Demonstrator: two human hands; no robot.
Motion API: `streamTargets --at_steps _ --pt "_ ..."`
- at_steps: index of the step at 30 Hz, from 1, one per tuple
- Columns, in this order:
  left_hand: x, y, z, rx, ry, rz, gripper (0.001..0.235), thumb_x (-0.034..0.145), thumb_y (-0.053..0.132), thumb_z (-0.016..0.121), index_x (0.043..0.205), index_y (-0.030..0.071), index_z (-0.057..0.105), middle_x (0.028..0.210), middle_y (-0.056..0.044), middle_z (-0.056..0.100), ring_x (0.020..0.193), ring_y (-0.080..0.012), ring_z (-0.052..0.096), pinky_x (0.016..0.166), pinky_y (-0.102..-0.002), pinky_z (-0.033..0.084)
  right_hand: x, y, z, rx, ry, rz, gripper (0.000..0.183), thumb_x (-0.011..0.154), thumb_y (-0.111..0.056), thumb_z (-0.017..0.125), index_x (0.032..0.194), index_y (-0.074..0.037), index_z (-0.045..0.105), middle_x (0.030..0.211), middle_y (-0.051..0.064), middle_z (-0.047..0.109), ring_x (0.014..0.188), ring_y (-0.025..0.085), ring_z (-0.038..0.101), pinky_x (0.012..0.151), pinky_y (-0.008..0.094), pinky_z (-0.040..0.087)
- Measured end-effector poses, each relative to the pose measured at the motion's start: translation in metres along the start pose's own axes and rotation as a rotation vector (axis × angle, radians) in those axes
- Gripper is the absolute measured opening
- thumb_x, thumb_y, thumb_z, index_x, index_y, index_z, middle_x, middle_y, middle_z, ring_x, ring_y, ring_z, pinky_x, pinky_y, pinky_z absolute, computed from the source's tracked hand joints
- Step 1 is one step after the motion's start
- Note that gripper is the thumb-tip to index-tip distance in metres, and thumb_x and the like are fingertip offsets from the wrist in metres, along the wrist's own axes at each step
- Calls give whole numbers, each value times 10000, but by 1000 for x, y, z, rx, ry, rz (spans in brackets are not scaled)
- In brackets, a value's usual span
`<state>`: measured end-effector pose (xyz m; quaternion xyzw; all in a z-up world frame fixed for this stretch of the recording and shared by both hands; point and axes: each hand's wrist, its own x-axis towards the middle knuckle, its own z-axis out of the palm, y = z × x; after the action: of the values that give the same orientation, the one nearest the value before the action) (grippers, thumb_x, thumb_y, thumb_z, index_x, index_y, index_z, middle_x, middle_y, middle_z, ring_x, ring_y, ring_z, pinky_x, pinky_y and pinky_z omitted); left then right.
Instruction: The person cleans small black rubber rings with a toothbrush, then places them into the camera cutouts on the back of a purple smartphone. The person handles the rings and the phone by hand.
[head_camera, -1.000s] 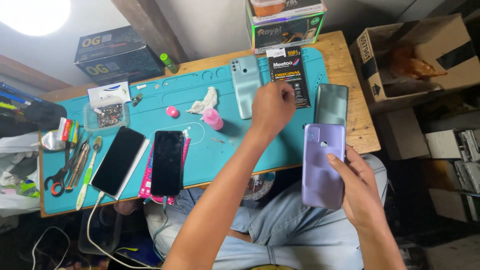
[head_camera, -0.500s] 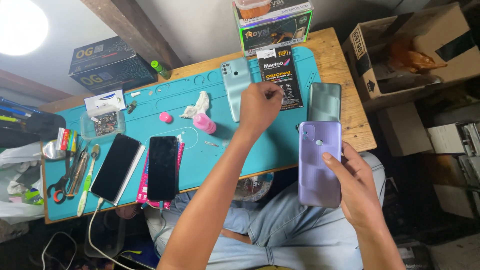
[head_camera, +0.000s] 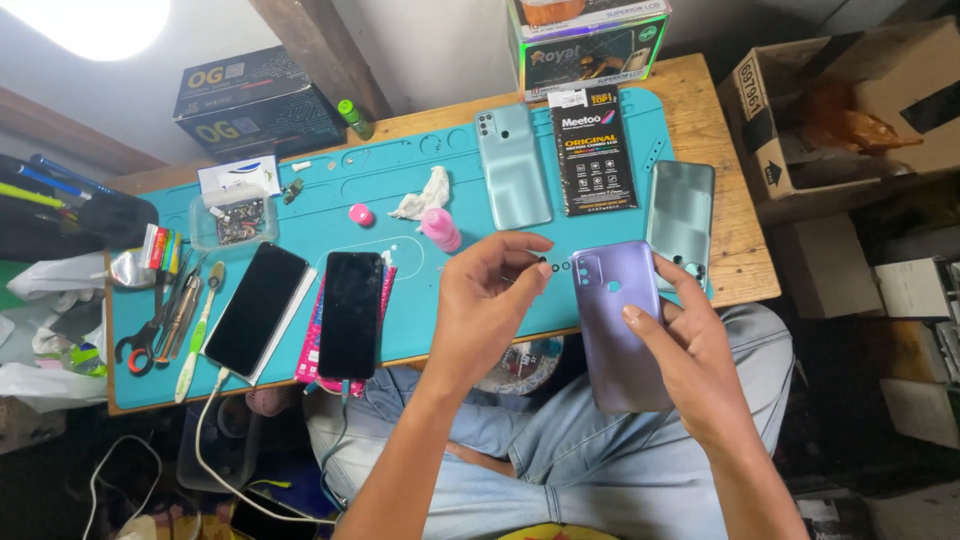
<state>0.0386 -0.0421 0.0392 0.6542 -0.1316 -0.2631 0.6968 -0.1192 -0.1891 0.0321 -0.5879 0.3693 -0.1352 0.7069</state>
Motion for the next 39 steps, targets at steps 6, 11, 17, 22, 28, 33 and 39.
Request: streamTargets --at_steps 6,11,17,22,28,33,39 --pt "-20 16 -25 287 20 105 145 890 24 761 1020 76 800 820 -108 821 729 -165 742 659 -285 594 -8 3 23 -32 -117 -11 640 981 -50 676 1605 -48 528 1052 212 734 907 305 764 811 528 674" --pt "-25 15 -41 461 -77 246 176 886 -1 742 1016 97 809 805 -71 813 719 -189 760 666 -292 601 -13 10 34 -25 -219 -28 623 990 -51 666 1596 -46 524 1035 195 765 823 285 800 687 474 703" --pt "-29 14 -46 573 -111 312 160 897 -28 731 1011 52 811 826 -117 794 767 -270 777 682 -346 621 -14 7 42 -41 -254 -1 605 995 -56 663 1586 -59 533 1072 211 778 810 295 804 647 467 701" --pt "-28 9 -49 621 -126 365 177 905 -31 719 1032 51 810 830 -122 773 771 -297 771 663 -382 630 -12 8 41 -35 -255 15 601 992 -54 667 1580 -54 539 1079 208 769 816 300 802 630 466 702" --pt "-29 8 -42 696 -107 426 163 914 -6 739 1045 63 806 849 -105 759 777 -292 763 648 -391 639 -10 9 39 -13 -250 34 595 994 -59 664 1576 -55 539 1095 202 766 830 300 802 640 471 704" --pt "-30 10 -35 718 -80 455 168 926 -7 746 1068 57 809 885 -113 756 793 -303 758 655 -414 650 -10 5 38 22 -231 51 593 984 -63 674 1565 -48 557 1057 179 750 821 286 798 634 473 708" --pt "-35 3 -30 619 57 479 242 951 19 761 1175 109 784 974 -71 740 805 -240 745 651 -351 630 -11 1 37 58 -227 58 588 987 -71 677 1562 -45 560 1034 179 738 811 294 798 623 480 712"
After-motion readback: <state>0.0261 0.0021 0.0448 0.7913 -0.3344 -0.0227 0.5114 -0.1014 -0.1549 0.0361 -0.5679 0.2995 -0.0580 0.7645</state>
